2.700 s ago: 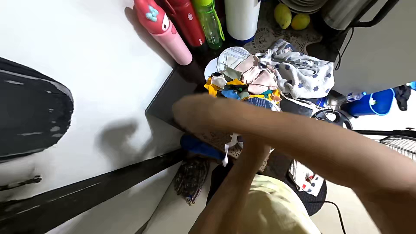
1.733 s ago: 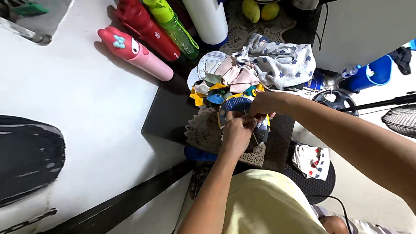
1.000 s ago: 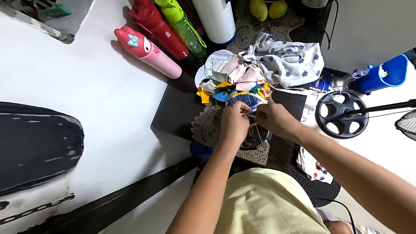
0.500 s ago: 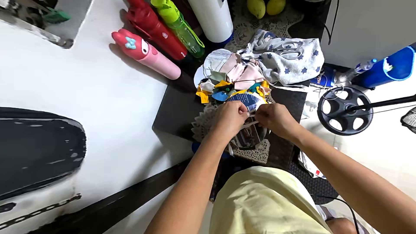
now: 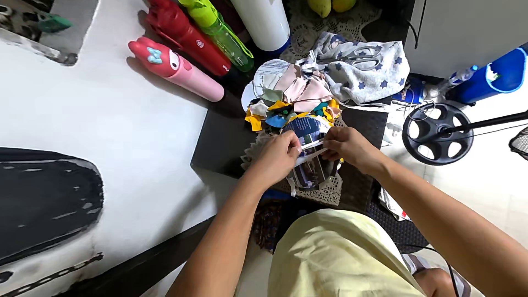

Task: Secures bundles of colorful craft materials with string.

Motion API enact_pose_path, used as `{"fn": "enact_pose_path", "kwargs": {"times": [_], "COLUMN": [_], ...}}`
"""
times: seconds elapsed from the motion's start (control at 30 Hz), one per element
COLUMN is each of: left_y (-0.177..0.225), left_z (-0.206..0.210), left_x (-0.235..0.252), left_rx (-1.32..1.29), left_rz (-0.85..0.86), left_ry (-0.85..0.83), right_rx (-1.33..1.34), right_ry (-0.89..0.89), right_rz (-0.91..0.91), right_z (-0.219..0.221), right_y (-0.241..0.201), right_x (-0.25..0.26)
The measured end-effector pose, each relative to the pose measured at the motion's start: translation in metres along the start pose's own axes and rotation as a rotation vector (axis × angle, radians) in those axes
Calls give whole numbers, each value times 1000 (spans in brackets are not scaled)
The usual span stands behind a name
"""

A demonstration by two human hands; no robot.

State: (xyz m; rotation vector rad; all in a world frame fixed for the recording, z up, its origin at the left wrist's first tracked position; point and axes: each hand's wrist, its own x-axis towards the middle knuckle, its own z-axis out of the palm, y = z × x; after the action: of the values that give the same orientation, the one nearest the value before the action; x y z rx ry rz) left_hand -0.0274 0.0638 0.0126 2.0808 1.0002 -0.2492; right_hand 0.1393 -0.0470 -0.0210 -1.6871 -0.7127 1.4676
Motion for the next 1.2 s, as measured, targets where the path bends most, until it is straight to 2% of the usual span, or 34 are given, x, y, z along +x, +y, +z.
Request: {"fn": "enact_pose_path", "kwargs": {"times": [0.13,0.23,0.33,0.4,0.5,0.63,0.9,0.97,1.03,1.1,1.17,1.2], "left_y": [-1,-6,-9,-7,-4,-4,-1,-2,-3,-3,-1,0], "left_z": [18,32,37,35,31,27,21,21,21,22,23,23], "left_x": [-9,-8,-6,-5,-6,-7,-6,-6,-7,-6,-5,-5], "left_rx": [49,68,63,61,51,26,-9,-15,-34,-37,-11,7], "left_rz": [84,142,176,162,127,69,6,-13,-18,-18,-3,8], "left_ry": [120,264,329,320,293,248,189,187,185,189,193,190], "right_rx": [176,143,198,311,527,564,845,575,0,-589,-999,-1118], "right_ry": [17,23,-42,-71,-18,66,13,-91,-232,-287,-310,-333], "right_rz": [27,15,55,86,140,132,263,223,127,-49,-203,-207], "right_z": [5,3,-1,0,8,23,23,11,-13,-27,-29,-27], "right_y": [-3,-17,-31,-31,-29,-21,-28,-25,-35,-48,-61,-70], "right_x": [-4,-5,-1,1,2,-3,-10,-9,-7,-4,-4,-4]}}
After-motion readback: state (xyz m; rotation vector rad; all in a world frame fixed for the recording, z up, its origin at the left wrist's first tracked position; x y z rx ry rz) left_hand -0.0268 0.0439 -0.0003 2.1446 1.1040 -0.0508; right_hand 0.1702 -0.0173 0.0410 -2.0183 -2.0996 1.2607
